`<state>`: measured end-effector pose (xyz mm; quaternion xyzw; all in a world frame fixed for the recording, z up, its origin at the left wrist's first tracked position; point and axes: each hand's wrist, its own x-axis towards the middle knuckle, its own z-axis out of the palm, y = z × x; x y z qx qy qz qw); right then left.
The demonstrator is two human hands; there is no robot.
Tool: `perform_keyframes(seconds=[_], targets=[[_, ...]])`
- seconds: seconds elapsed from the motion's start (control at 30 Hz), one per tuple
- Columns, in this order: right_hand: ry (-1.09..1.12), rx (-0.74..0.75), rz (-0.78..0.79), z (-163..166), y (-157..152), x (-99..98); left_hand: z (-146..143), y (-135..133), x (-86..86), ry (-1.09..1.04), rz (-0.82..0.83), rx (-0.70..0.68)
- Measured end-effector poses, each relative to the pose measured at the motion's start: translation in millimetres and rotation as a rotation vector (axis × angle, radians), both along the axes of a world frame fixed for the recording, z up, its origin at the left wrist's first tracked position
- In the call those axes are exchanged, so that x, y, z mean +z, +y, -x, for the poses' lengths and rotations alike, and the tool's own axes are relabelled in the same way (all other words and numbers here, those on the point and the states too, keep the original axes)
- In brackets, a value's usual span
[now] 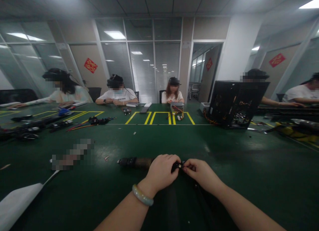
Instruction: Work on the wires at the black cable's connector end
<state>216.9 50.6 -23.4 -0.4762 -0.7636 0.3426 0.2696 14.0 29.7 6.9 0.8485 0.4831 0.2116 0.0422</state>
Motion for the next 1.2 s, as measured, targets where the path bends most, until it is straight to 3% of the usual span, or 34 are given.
perform_keyframes(seconds=[0.4, 1.03, 1.2], targets=[[0.007, -0.011, -0.007, -3.3, 0.2, 0.6, 2.2, 5.1, -10.3, -0.049, -0.014, 0.018], [-0.104, -0.037, -0.042, 1.7, -2.8, 7.3, 2.4, 6.7, -12.9, -0.047, -0.023, 0.033], [-0.153, -0.033, -0.119, 5.6, -3.6, 5.5, 2.0, 6.3, -11.5, -0.029, -0.017, 0.032]])
